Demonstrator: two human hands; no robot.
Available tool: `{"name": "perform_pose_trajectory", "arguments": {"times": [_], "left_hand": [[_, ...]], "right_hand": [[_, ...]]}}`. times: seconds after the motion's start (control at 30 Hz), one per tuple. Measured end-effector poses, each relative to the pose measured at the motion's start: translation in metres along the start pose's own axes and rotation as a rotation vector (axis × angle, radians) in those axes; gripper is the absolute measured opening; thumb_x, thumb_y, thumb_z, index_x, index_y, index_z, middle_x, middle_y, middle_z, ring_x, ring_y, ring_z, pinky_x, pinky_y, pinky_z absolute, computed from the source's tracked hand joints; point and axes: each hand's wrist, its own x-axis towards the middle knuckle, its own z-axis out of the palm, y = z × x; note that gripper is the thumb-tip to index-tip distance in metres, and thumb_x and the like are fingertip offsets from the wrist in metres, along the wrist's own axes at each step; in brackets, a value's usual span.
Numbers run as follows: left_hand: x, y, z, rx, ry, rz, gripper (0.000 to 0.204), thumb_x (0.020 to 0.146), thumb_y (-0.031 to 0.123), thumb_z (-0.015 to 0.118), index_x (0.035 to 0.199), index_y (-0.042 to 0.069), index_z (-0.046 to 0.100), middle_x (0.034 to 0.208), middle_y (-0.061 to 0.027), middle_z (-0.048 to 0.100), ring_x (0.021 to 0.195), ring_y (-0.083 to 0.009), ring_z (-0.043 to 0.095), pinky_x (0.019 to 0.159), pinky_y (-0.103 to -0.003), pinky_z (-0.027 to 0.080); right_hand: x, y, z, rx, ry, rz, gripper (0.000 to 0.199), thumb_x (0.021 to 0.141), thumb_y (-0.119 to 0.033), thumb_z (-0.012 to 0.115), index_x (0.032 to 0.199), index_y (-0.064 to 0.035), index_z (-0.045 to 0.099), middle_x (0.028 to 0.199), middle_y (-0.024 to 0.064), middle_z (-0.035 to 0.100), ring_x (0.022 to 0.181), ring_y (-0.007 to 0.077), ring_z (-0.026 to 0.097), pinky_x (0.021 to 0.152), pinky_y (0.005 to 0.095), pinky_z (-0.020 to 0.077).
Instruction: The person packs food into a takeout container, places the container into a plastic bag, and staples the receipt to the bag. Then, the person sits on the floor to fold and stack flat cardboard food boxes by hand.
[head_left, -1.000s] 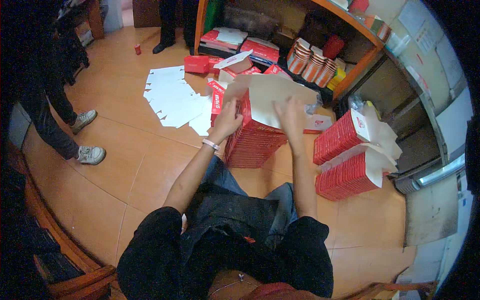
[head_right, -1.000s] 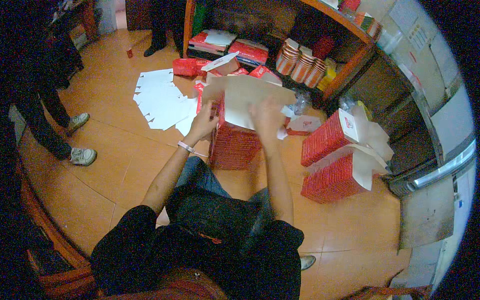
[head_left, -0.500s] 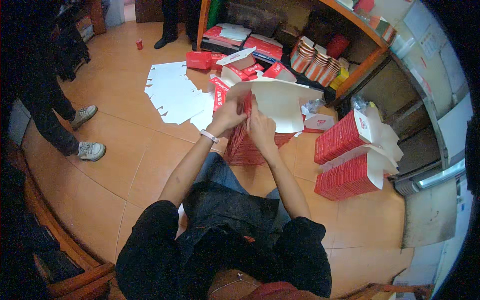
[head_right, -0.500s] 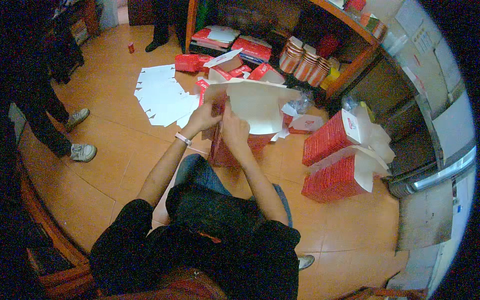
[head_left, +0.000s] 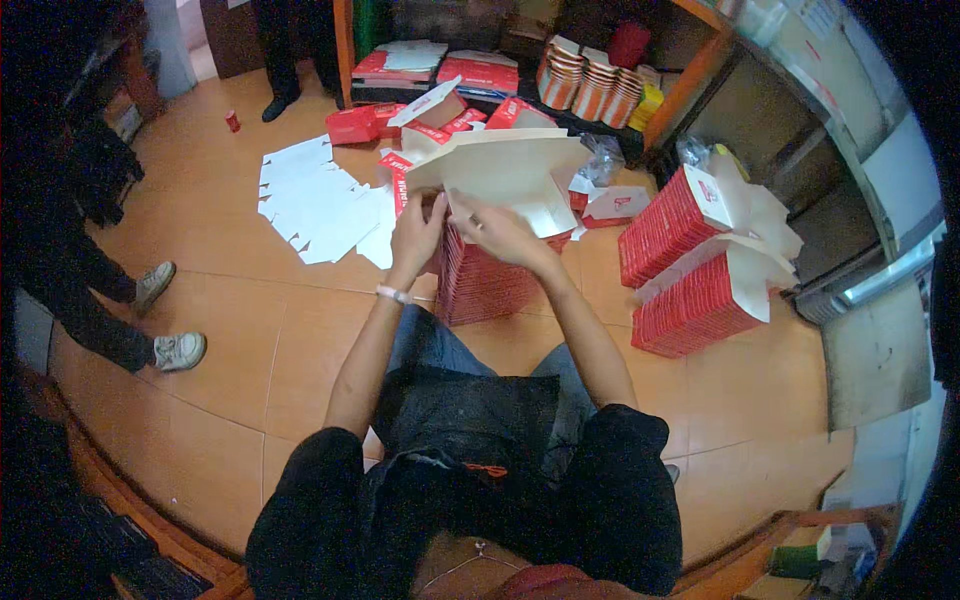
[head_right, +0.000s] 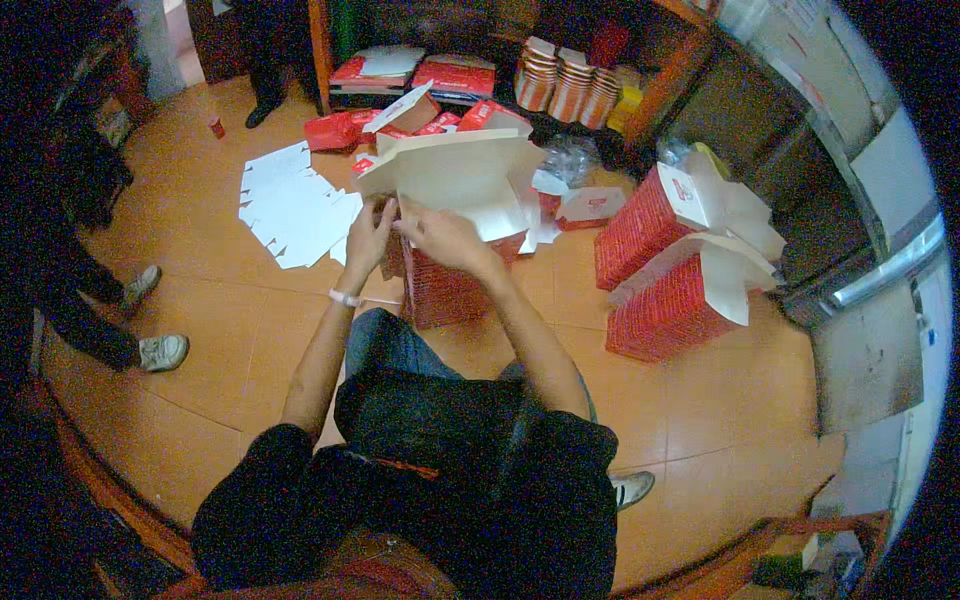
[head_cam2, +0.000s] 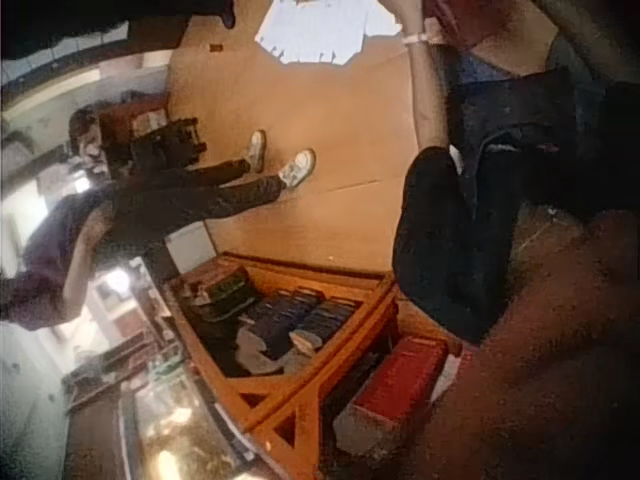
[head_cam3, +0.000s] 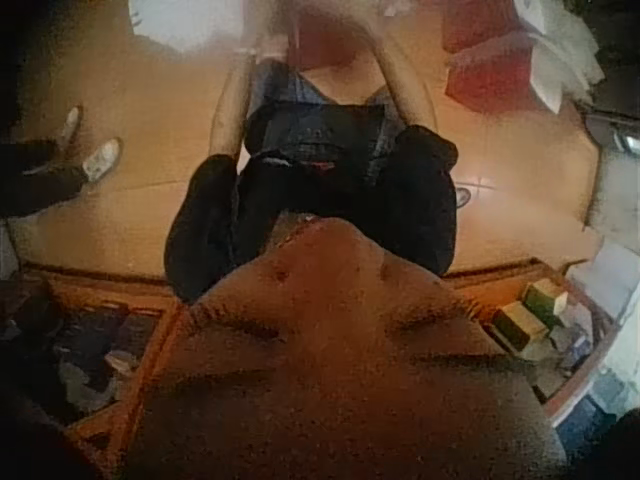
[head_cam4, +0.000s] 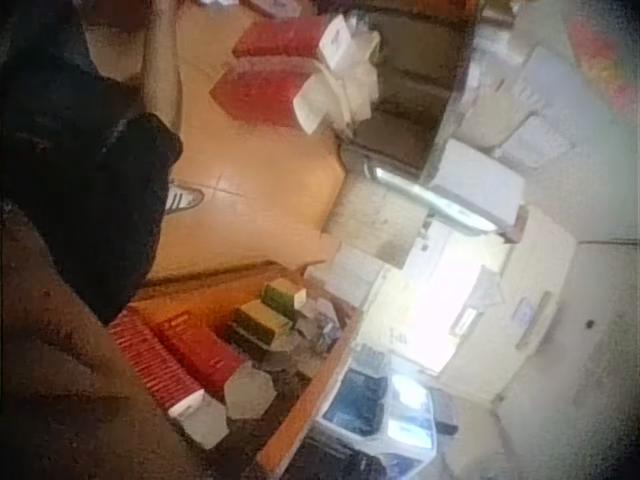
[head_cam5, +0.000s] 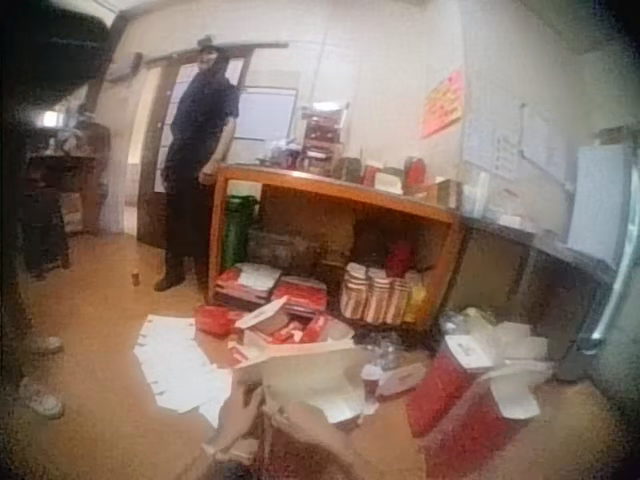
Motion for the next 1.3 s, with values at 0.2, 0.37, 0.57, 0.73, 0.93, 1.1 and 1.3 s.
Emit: {"name": "perform_pose_trajectory", "arguments": {"times": [0.2, 0.37, 0.57, 0.73, 0.93, 1.1, 1.3], "left_hand": [[-0.017, 0.008, 0.016, 0.163, -0.062, 0.356, 0.050, 0.075, 0.023, 0.056, 0.118, 0.006, 0.037, 0.115, -0.0193, 0.037, 0.104, -0.0329, 0.043, 0.083, -0.037, 0.039], [-0.030, 0.010, 0.012, 0.126, -0.165, 0.322, 0.047, 0.073, 0.013, 0.053, 0.116, 0.004, 0.038, 0.102, -0.0152, 0.039, 0.074, -0.0226, 0.046, 0.070, -0.033, 0.041], [-0.035, 0.014, 0.015, 0.201, -0.166, 0.333, 0.046, 0.075, 0.012, 0.054, 0.116, 0.003, 0.038, 0.108, -0.0165, 0.037, 0.077, -0.0223, 0.045, 0.064, -0.031, 0.040], [-0.035, 0.013, 0.023, 0.069, -0.204, 0.168, 0.044, 0.076, 0.010, 0.053, 0.117, 0.003, 0.038, 0.113, -0.0171, 0.034, 0.109, -0.0310, 0.033, 0.095, -0.037, 0.026], [-0.033, 0.017, 0.022, 0.072, -0.176, 0.170, 0.044, 0.075, 0.009, 0.051, 0.117, 0.005, 0.039, 0.111, -0.0160, 0.034, 0.107, -0.0297, 0.035, 0.092, -0.036, 0.029], [-0.038, 0.011, 0.015, 0.014, -0.179, 0.080, 0.047, 0.073, 0.015, 0.056, 0.117, 0.008, 0.039, 0.111, -0.0176, 0.035, 0.107, -0.0331, 0.037, 0.090, -0.040, 0.033], [-0.035, 0.017, 0.002, 0.100, -0.118, 0.203, 0.034, 0.075, 0.023, 0.059, 0.105, 0.012, 0.047, 0.111, -0.0181, 0.036, 0.102, -0.0329, 0.042, 0.086, -0.040, 0.036]], "right_hand": [[-0.010, 0.083, -0.048, -0.214, 0.558, 0.197, 0.028, 0.078, -0.019, 0.054, 0.103, -0.0060, 0.056, 0.090, 0.0157, 0.057, 0.078, 0.0294, 0.058, 0.068, 0.0363, 0.0456], [-0.012, 0.112, -0.036, -0.138, 0.484, 0.113, 0.022, 0.075, -0.008, 0.049, 0.094, -0.0043, 0.060, 0.091, 0.0164, 0.057, 0.082, 0.0340, 0.056, 0.072, 0.0401, 0.0458], [-0.020, 0.176, -0.016, 0.508, 0.755, -0.002, 0.020, 0.079, -0.021, 0.055, 0.090, -0.0038, 0.057, 0.073, 0.0127, 0.056, 0.060, 0.0249, 0.053, 0.057, 0.0324, 0.0438], [-0.036, 0.269, 0.039, 0.428, 0.773, 0.388, 0.029, 0.074, -0.008, 0.051, 0.102, -0.0034, 0.052, 0.087, 0.0149, 0.055, 0.086, 0.0260, 0.053, 0.072, 0.0360, 0.0427], [0.022, 0.328, 0.062, -0.466, 0.746, 0.333, 0.048, 0.068, -0.009, 0.055, 0.115, -0.0069, 0.044, 0.113, 0.0172, 0.044, 0.112, 0.0279, 0.038, 0.085, 0.0457, 0.0365], [0.055, 0.330, 0.081, -0.458, 0.384, 0.147, 0.034, 0.078, -0.019, 0.047, 0.109, -0.0063, 0.049, 0.103, 0.0122, 0.052, 0.093, 0.0288, 0.050, 0.076, 0.0470, 0.0395], [0.020, 0.293, 0.048, -0.382, 0.484, 0.272, 0.035, 0.079, -0.019, 0.050, 0.110, -0.0059, 0.048, 0.103, 0.0131, 0.053, 0.093, 0.0284, 0.051, 0.076, 0.0449, 0.0404]]}}
